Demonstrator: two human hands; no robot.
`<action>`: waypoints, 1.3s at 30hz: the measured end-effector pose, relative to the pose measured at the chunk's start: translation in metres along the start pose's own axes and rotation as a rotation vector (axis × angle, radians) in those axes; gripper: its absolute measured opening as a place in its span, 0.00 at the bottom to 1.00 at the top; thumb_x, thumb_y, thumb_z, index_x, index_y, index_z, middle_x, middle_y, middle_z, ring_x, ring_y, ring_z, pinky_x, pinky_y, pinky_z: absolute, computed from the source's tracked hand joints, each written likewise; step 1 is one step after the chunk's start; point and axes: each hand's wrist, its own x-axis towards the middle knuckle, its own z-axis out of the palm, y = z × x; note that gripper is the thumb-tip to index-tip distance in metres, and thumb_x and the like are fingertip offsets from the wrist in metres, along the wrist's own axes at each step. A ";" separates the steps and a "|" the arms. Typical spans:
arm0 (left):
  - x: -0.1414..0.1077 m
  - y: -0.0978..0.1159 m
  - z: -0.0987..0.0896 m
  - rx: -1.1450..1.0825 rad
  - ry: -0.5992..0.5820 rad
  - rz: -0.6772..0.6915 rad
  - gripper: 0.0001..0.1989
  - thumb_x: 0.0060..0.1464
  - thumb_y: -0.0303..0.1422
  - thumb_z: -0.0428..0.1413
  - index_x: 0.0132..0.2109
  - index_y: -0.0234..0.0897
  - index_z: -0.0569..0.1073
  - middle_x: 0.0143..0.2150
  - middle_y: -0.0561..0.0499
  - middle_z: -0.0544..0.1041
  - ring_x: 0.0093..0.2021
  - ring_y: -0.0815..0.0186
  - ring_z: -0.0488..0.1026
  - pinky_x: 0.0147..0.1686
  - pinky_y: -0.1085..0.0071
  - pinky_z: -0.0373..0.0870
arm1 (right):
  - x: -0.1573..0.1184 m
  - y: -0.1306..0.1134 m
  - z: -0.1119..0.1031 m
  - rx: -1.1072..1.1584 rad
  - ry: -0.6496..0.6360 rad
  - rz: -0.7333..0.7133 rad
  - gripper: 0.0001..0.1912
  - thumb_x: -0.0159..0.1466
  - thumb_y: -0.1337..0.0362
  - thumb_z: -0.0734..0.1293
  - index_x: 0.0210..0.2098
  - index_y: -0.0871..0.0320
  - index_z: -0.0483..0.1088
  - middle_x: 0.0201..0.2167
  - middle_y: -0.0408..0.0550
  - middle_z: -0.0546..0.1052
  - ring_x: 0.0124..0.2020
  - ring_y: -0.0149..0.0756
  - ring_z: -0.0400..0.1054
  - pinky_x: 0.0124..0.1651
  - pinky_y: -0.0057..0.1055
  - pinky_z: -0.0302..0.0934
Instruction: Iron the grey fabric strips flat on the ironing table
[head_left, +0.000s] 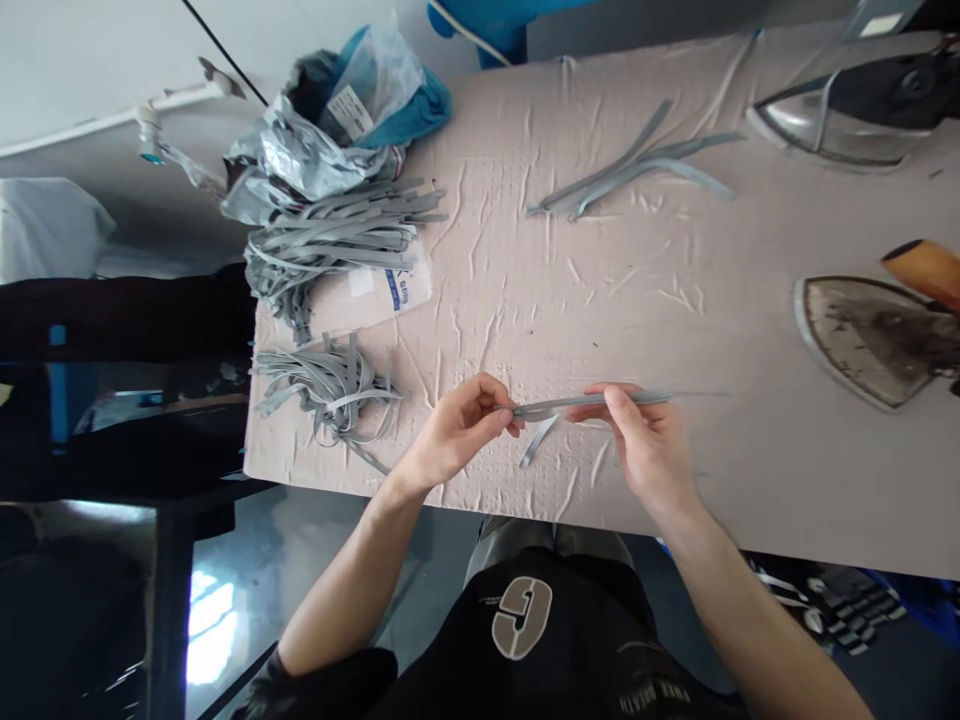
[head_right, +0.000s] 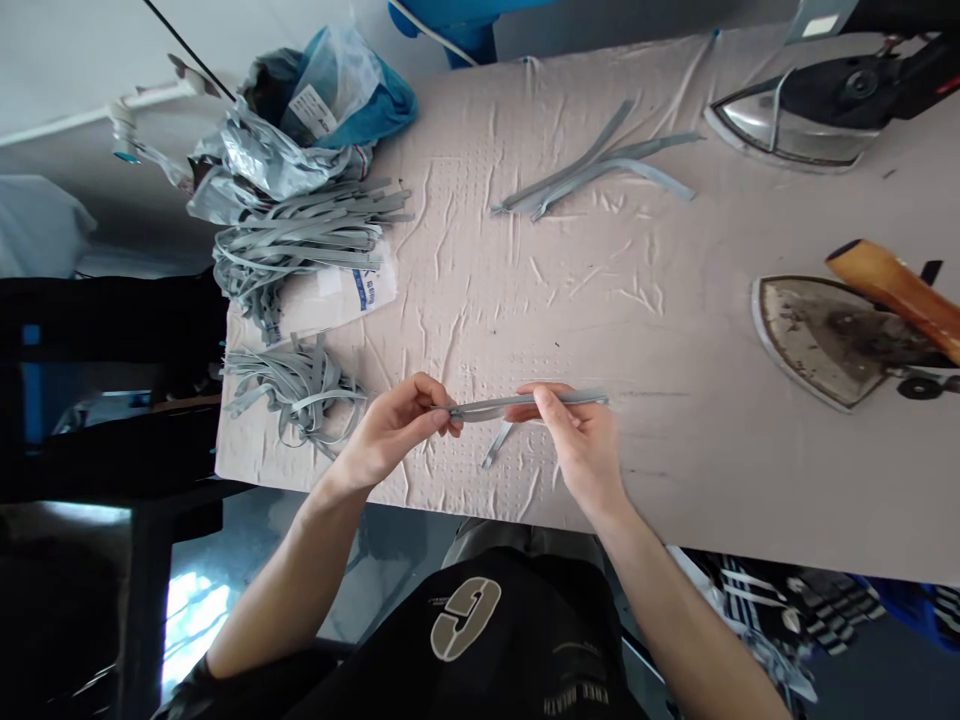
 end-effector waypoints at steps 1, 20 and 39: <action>-0.001 -0.001 -0.001 0.024 0.022 0.008 0.07 0.62 0.37 0.58 0.39 0.39 0.69 0.37 0.48 0.79 0.40 0.67 0.77 0.42 0.68 0.75 | 0.000 -0.001 -0.002 -0.015 0.024 -0.012 0.14 0.68 0.50 0.67 0.40 0.53 0.79 0.31 0.45 0.82 0.35 0.39 0.79 0.48 0.42 0.72; -0.065 0.030 -0.039 0.511 0.324 0.117 0.01 0.59 0.35 0.58 0.39 0.48 0.72 0.36 0.51 0.78 0.34 0.60 0.77 0.32 0.60 0.77 | -0.041 -0.025 -0.081 -0.340 -0.230 0.028 0.19 0.66 0.51 0.69 0.25 0.55 0.71 0.21 0.42 0.71 0.26 0.30 0.66 0.30 0.28 0.61; 0.123 -0.072 0.032 1.251 0.304 0.117 0.13 0.59 0.29 0.53 0.50 0.34 0.73 0.46 0.38 0.77 0.50 0.50 0.74 0.51 0.57 0.70 | 0.054 0.025 -0.180 -1.218 0.239 -0.314 0.17 0.69 0.62 0.59 0.52 0.59 0.74 0.55 0.61 0.76 0.60 0.51 0.67 0.65 0.51 0.59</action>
